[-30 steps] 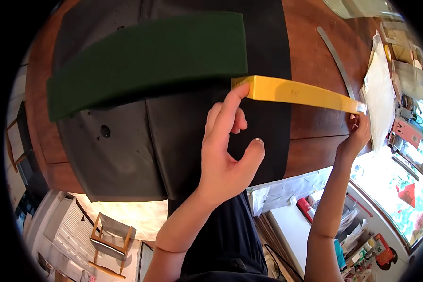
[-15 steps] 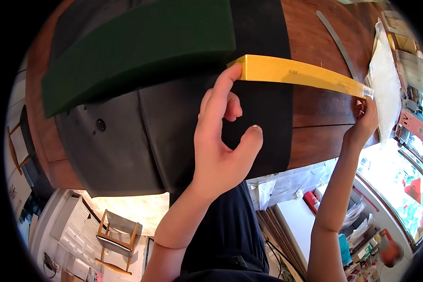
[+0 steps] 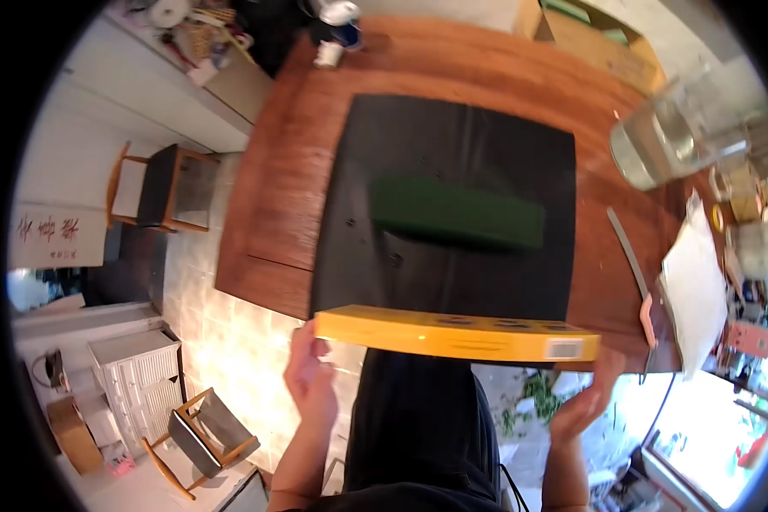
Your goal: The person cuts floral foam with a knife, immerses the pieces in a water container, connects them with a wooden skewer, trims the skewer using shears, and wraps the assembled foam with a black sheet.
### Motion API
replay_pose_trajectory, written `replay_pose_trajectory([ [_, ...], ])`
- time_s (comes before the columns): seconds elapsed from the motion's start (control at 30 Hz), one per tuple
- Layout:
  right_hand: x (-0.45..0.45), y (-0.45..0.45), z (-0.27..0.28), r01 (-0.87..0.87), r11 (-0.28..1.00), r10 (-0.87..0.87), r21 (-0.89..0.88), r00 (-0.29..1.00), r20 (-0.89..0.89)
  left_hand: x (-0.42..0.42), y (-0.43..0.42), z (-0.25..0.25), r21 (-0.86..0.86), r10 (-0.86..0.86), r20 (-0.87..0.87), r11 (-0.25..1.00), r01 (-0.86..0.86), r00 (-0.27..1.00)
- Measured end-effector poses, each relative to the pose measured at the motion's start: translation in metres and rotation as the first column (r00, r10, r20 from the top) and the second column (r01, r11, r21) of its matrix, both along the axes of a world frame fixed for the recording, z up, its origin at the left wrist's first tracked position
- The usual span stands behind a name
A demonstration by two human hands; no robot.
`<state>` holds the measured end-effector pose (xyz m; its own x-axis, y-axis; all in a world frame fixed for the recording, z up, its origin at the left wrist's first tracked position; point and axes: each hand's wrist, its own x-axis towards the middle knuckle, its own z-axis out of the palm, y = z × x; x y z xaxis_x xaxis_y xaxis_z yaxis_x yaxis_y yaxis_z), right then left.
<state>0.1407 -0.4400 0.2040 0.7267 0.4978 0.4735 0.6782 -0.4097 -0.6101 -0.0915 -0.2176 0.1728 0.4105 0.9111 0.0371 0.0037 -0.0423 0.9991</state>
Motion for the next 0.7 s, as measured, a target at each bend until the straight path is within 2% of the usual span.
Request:
replay_pose_trajectory([
  [0.03, -0.014, 0.031, 0.014, -0.109, 0.994, 0.108, 0.016, 0.993, 0.044, -0.023, 0.022, 0.009, 0.024, 0.077, 0.062, 0.997, -0.079, 0.995],
  [0.07, -0.026, 0.064, 0.023, -0.160, 0.986, 0.158, 0.035, 0.985, 0.074, -0.043, 0.043, 0.016, 0.066, 0.128, 0.050, 0.989, -0.131, 0.990],
  [0.13, -0.041, 0.140, 0.057, -0.291, 0.957, 0.291, -0.008, 0.952, 0.092, -0.082, 0.085, 0.025, 0.042, 0.173, 0.112, 0.983, -0.178, 0.979],
  [0.2, -0.050, 0.227, 0.067, -0.332, 0.943, 0.319, -0.003, 0.903, 0.287, -0.105, 0.122, 0.018, -0.095, 0.251, 0.174, 0.967, -0.238, 0.952],
  [0.27, -0.055, 0.324, 0.063, -0.382, 0.924, 0.361, -0.003, 0.871, 0.334, -0.125, 0.158, -0.002, -0.256, 0.329, 0.195, 0.927, -0.275, 0.924],
  [0.33, -0.053, 0.418, 0.033, -0.457, 0.890, 0.424, -0.003, 0.823, 0.379, -0.127, 0.195, -0.034, -0.419, 0.426, 0.224, 0.854, -0.308, 0.877],
  [0.4, -0.052, 0.498, -0.009, -0.529, 0.848, 0.496, -0.019, 0.780, 0.382, -0.131, 0.230, -0.078, -0.634, 0.513, 0.151, 0.706, -0.315, 0.845],
  [0.5, -0.051, 0.587, -0.069, -0.509, 0.847, 0.527, -0.152, 0.773, 0.353, -0.123, 0.280, -0.118, -0.853, 0.550, 0.157, 0.494, -0.168, 0.820],
  [0.53, -0.051, 0.611, -0.083, -0.462, 0.859, 0.511, -0.219, 0.794, 0.330, -0.123, 0.292, -0.133, -0.870, 0.541, 0.152, 0.470, -0.148, 0.827],
  [0.6, -0.054, 0.647, -0.101, -0.450, 0.841, 0.500, -0.300, 0.858, 0.116, -0.129, 0.316, -0.166, -0.906, 0.479, 0.136, 0.413, -0.086, 0.867],
  [0.63, -0.055, 0.650, -0.103, -0.436, 0.771, 0.582, -0.464, 0.778, 0.235, -0.130, 0.324, -0.177, -0.924, 0.476, 0.114, 0.374, -0.084, 0.872],
  [0.67, -0.054, 0.670, -0.136, -0.432, 0.763, 0.563, -0.481, 0.810, 0.166, -0.132, 0.331, -0.181, -0.936, 0.475, 0.097, 0.343, -0.083, 0.875],
  [0.7, -0.058, 0.678, -0.144, -0.414, 0.737, 0.534, -0.534, 0.841, 0.085, -0.132, 0.334, -0.178, -0.938, 0.471, 0.097, 0.338, -0.078, 0.877],
])
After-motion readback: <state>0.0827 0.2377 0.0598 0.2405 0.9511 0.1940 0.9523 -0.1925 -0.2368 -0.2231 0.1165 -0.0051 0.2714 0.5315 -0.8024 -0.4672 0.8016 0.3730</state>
